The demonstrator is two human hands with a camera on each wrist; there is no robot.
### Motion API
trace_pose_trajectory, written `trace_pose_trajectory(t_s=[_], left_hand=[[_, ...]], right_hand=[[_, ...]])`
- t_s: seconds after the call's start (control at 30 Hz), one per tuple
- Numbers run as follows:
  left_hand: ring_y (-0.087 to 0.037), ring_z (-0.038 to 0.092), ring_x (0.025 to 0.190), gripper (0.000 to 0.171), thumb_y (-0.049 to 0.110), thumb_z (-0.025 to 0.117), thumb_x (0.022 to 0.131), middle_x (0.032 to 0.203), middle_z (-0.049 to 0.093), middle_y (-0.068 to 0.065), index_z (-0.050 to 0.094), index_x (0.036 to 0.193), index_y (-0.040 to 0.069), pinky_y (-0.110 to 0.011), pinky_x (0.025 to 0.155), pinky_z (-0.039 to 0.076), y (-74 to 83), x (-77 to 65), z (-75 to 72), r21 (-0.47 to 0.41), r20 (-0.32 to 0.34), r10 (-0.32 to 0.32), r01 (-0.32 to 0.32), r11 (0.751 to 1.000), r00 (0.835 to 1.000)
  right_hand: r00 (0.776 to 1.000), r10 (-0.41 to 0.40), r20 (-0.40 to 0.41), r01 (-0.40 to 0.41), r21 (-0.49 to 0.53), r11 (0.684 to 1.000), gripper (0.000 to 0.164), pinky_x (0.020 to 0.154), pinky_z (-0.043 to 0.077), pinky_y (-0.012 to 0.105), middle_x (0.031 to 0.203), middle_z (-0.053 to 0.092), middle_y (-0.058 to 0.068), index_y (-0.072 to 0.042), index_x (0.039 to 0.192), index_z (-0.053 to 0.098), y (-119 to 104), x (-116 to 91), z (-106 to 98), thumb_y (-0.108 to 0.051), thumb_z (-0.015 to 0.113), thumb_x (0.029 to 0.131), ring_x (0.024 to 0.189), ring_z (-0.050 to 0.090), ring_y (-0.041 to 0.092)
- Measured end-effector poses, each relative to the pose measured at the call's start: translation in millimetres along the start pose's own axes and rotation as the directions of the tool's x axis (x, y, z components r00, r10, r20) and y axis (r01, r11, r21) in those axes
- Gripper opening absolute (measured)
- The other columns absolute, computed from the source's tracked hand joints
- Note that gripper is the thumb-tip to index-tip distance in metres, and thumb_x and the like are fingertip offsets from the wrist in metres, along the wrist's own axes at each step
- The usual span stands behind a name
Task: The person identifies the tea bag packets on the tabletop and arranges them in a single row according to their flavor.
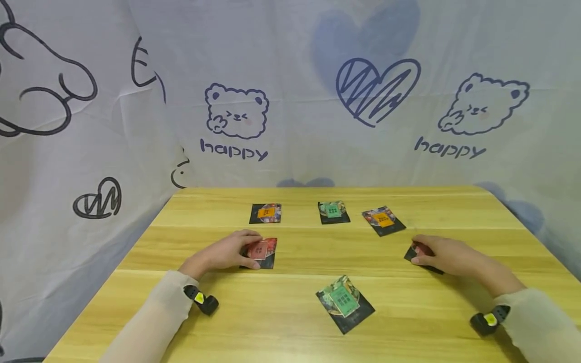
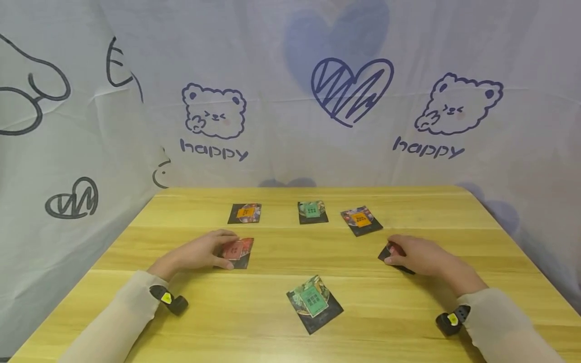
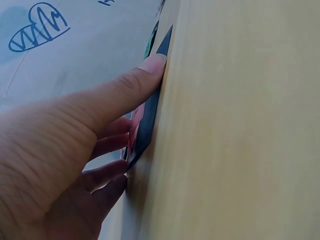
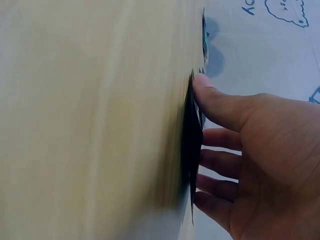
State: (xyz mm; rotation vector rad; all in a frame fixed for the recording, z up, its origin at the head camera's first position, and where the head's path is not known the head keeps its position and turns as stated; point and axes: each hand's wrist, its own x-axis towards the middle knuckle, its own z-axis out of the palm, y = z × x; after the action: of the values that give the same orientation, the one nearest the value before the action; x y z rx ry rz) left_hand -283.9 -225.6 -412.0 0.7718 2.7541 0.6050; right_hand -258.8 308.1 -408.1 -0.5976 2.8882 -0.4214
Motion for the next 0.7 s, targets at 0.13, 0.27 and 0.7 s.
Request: trace_pose_trajectory(t_s=[0.13,0.27,0.7], left_hand=[[-0.032,0.036,0.138,0.086,0.051,0.076,0.08,0.15,0.04,-0.012,0.044,0.148,0.008,-0.047,0.112,0.031,-2.6,-0.7,1.9,-0.006,-0.015,0.017,-0.017,1.0,1.0],[-0.03,0.035,0.139,0.087,0.052,0.076,0.08,0.149,0.042,-0.012,0.043,0.149,0.01,-0.046,0.113,0.03,-4.8,-1.4,3.2,-0.019,-0.023,0.024,-0.025,1.0,0.999],[-0.031,0.034,0.139,0.081,0.05,0.076,0.081,0.15,0.041,-0.011,0.048,0.145,0.009,-0.048,0.112,0.03,-2.4,-3.2,-0.2,-0.043,-0.008,0.018,-0.018,0.999,1.0]], right_hand=[[0.999,-0.03,-0.01,0.03,-0.018,0.999,0.076,0.081,0.049,0.048,0.11,0.063,0.013,0.004,0.139,0.049,-7.2,5.2,3.8,-0.054,0.061,0.091,0.095,0.06,0.027],[0.999,-0.048,-0.014,0.048,-0.012,0.999,0.081,0.089,0.048,0.055,0.126,0.059,0.023,0.005,0.141,0.046,-16.7,9.5,6.7,-0.056,0.061,0.091,0.108,0.059,0.036],[0.994,-0.113,0.006,0.113,0.006,0.994,0.074,0.089,0.049,0.051,0.13,0.056,0.022,0.004,0.141,0.047,-48.2,20.4,9.2,-0.049,0.064,0.091,0.11,0.058,0.033]])
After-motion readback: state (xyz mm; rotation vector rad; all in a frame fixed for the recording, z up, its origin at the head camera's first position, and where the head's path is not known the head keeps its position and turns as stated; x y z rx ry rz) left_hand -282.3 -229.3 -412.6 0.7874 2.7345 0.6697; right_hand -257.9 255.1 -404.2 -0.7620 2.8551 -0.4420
